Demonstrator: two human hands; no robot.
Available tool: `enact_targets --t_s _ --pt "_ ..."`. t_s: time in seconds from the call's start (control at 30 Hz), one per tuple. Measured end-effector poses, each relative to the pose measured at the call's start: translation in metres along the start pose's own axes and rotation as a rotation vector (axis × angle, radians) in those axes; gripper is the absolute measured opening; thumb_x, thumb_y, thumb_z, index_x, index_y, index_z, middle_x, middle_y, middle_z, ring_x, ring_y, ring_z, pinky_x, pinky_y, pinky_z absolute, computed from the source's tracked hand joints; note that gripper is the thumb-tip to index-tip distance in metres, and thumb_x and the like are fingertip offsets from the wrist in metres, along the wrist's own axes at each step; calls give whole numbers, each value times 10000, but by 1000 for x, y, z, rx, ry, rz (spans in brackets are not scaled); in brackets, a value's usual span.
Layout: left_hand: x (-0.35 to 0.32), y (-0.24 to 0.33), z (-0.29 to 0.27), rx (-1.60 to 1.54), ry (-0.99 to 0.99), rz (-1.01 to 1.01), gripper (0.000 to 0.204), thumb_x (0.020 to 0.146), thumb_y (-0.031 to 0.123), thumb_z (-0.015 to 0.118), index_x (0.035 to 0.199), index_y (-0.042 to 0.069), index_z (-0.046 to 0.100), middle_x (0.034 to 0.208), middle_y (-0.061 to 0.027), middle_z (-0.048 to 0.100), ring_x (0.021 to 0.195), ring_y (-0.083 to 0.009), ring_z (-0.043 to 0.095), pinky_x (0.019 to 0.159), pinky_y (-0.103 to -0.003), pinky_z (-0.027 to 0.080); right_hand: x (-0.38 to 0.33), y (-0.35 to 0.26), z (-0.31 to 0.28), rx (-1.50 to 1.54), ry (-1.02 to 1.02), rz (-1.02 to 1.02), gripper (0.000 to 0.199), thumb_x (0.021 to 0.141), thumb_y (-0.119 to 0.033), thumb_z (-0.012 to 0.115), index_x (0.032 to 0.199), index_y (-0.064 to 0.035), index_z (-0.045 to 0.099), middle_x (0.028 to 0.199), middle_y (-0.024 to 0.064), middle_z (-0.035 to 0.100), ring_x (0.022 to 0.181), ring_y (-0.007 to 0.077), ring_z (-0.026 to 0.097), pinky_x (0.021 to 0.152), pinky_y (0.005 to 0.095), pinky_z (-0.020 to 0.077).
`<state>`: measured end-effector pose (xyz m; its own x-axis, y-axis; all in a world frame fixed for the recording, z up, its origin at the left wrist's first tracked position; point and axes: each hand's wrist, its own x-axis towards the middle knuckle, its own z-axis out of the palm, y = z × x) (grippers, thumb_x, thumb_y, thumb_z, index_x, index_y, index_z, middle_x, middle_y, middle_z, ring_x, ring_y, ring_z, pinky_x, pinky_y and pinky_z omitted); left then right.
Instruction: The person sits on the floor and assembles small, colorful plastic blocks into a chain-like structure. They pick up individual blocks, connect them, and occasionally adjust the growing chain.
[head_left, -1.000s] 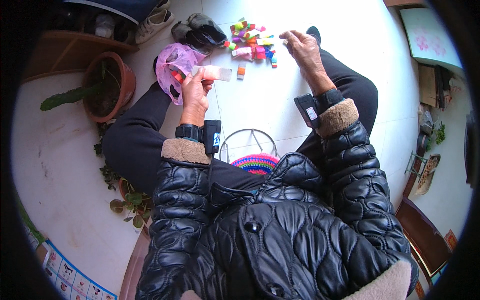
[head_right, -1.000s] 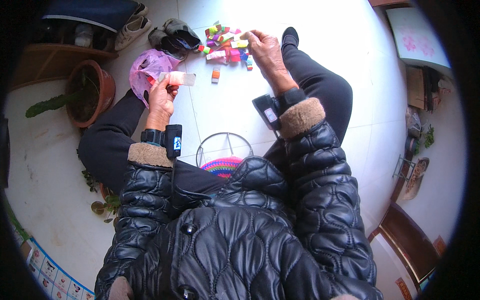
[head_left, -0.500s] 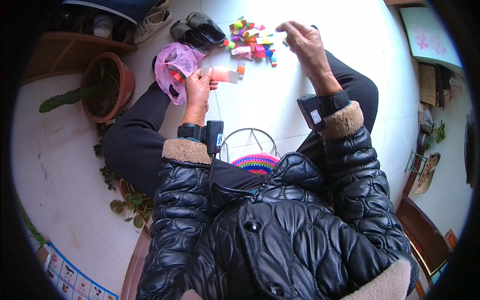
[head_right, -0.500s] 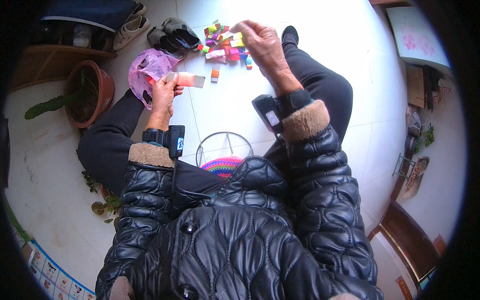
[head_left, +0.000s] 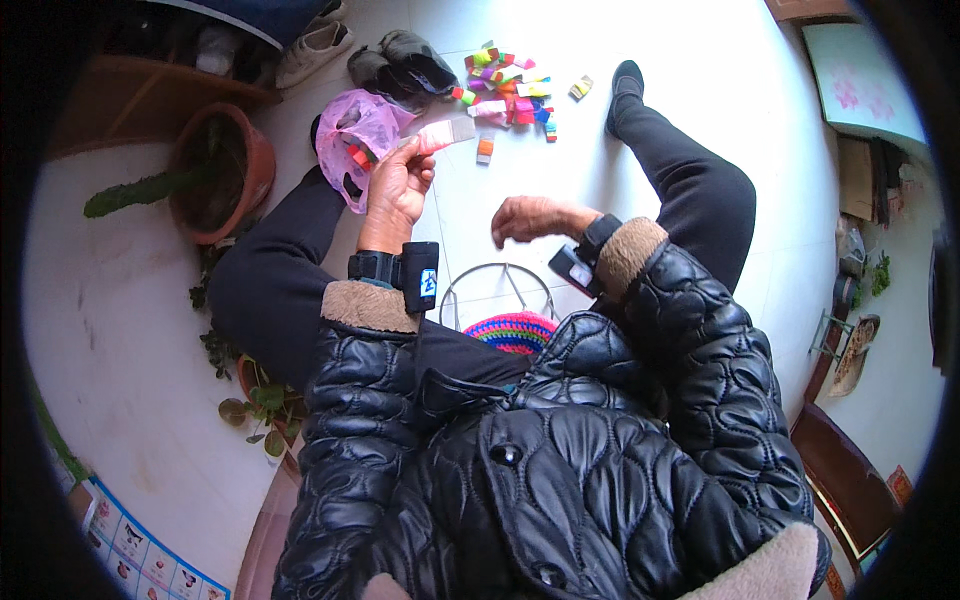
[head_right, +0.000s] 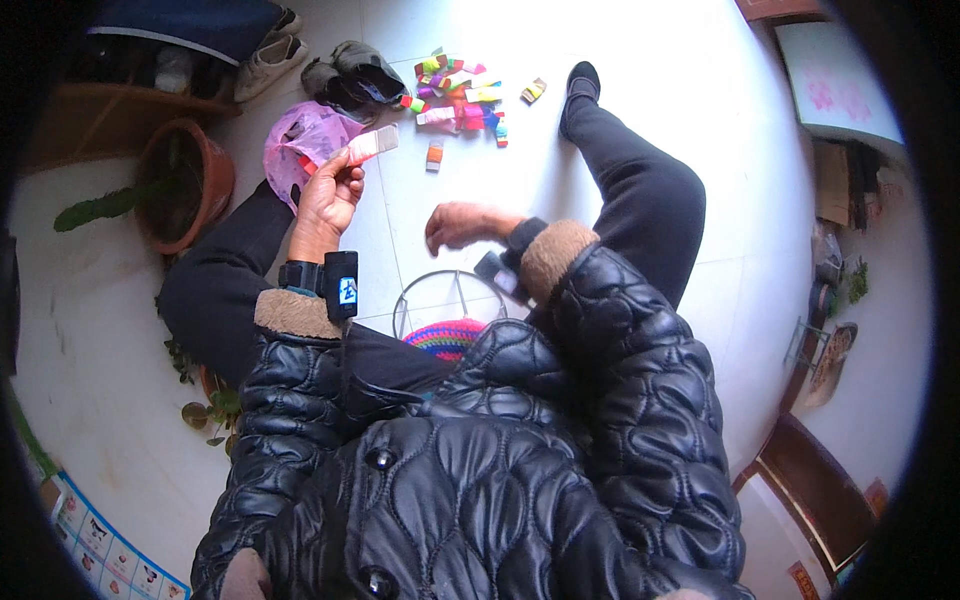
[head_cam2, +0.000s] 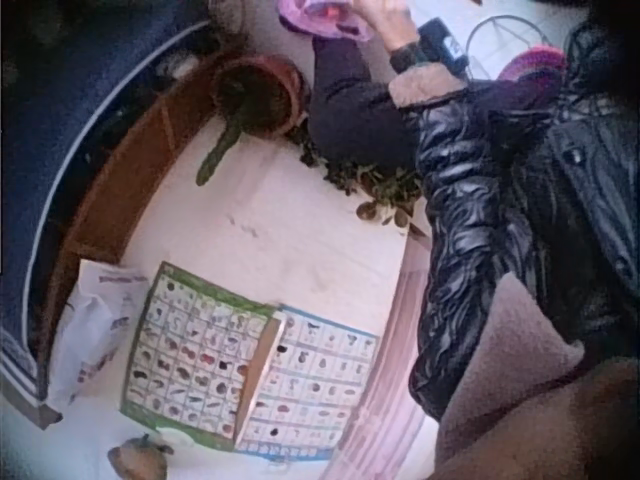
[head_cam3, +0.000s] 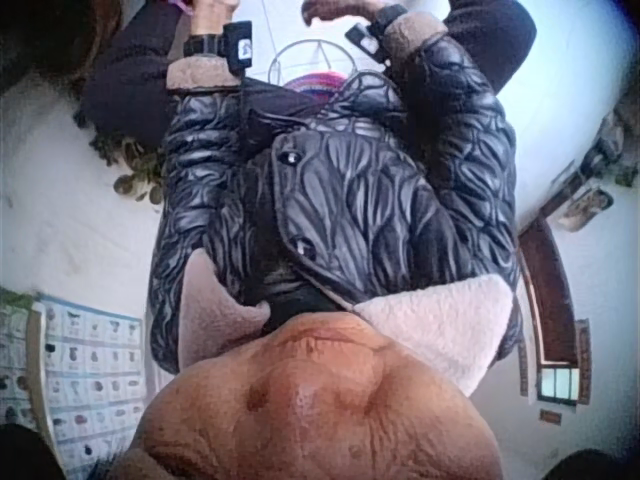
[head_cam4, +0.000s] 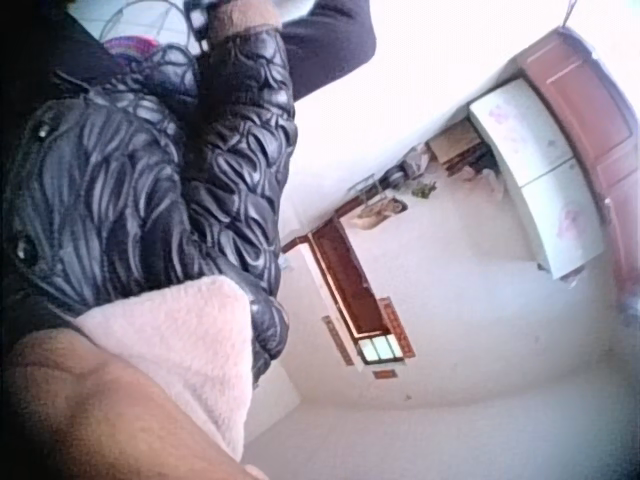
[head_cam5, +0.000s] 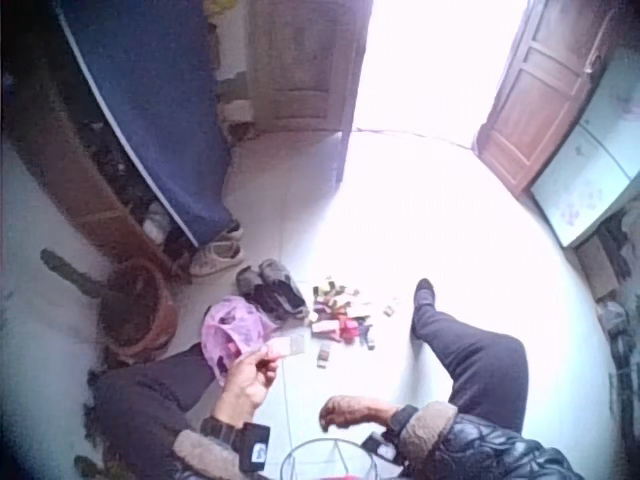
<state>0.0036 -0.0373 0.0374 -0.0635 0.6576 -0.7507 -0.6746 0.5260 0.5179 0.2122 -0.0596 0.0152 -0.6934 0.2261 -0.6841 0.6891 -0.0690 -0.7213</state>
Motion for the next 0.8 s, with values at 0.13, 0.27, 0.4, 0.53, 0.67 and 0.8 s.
enact_targets --t_s 0.13,0.27,0.4,0.53,0.67,0.8 --pt "-10 -3 10 175 -267 -89 108 849 142 604 879 43 573 719 -37 604 565 -84 559 476 -163 432 19 50 -43 -294 421 -144 191 827 -58 487 851 -76 675 846 35 645 769 148 587 682 268 484" --pt "-14 -6 13 686 -425 -82 109 852 159 603 859 56 569 670 -7 588 537 -51 538 457 -152 406 -12 29 -80 306 864 106 288 894 -267 474 948 -51 657 855 105 645 770 158 594 697 288 482" --pt "-10 -13 11 891 -243 76 117 852 168 593 808 60 600 654 22 576 519 -35 503 463 -169 395 -46 -33 -87 230 936 -107 295 910 -257 463 944 -29 647 866 117 640 780 175 603 703 307 493" --pt "-2 -12 6 611 -107 140 93 853 158 600 848 65 606 670 15 588 545 -43 533 483 -159 427 -48 -75 -54 321 567 -333 233 900 -205 488 865 -42 651 608 12 542 554 85 524 514 241 428" --pt "-3 -8 7 224 -69 53 127 851 157 608 897 42 581 736 -31 608 593 -105 582 510 -185 479 -28 -70 -19 405 222 -311 212 894 -200 507 837 -52 648 532 -31 488 482 55 464 471 215 382" --pt "-11 -6 13 151 -155 -5 127 864 159 591 903 38 591 732 -26 606 602 -87 578 539 -173 487 -2 -25 -17 552 290 -61 193 885 -196 529 820 -62 651 518 -52 464 452 42 413 393 193 293"
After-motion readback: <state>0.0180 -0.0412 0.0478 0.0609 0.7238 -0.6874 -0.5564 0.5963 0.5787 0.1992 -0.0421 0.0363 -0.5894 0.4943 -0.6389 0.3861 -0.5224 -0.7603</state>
